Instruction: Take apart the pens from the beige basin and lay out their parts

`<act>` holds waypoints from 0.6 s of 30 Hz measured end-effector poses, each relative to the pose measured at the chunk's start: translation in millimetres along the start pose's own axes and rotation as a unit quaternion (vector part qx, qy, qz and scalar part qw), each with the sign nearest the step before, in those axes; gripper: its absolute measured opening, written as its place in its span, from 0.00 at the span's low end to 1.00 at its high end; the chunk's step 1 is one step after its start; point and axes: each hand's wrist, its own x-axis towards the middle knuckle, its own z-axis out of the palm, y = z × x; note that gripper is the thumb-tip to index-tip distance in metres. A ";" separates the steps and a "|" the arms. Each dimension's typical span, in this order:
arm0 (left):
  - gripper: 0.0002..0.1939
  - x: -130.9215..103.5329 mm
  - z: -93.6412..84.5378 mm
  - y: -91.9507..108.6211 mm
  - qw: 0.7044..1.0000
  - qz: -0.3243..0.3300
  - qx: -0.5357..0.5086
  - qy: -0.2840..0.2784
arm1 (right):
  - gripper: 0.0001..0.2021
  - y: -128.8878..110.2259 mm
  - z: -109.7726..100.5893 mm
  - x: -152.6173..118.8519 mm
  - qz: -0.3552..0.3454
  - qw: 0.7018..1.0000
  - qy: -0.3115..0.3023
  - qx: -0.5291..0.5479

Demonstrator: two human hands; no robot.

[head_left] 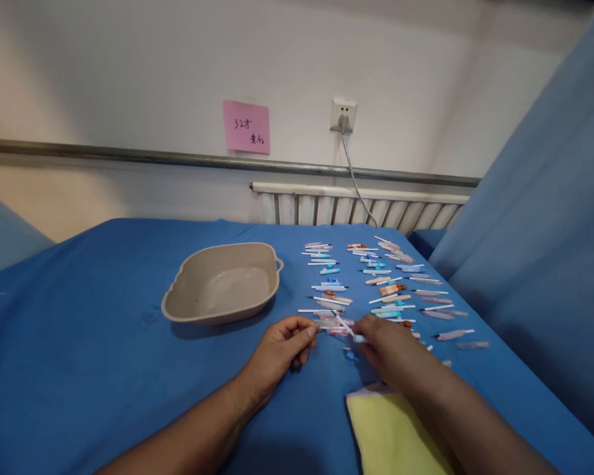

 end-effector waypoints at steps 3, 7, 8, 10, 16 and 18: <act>0.17 0.0 0.1 0.7 1.000 -0.002 0.000 -0.002 | 0.06 5.0 -1.2 3.7 0.004 0.964 0.097 0.246; 0.17 -0.8 2.0 2.2 1.000 -0.009 -0.011 0.000 | 0.12 0.0 4.4 8.2 0.045 0.834 0.116 0.537; 0.17 -1.4 3.0 2.3 1.000 -0.012 -0.017 -0.001 | 0.13 -2.5 6.9 8.9 0.050 0.801 0.109 0.586; 0.16 -3.0 5.4 2.0 1.000 -0.019 -0.024 -0.007 | 0.14 -7.2 12.2 9.9 0.050 0.749 0.100 0.654; 0.15 -8.7 14.4 0.5 0.999 -0.028 -0.007 -0.028 | 0.14 -15.5 19.1 9.3 0.058 0.726 0.084 0.680; 0.15 -9.5 16.1 0.1 0.999 -0.031 -0.007 -0.029 | 0.14 -17.2 18.9 8.5 0.070 0.729 0.081 0.676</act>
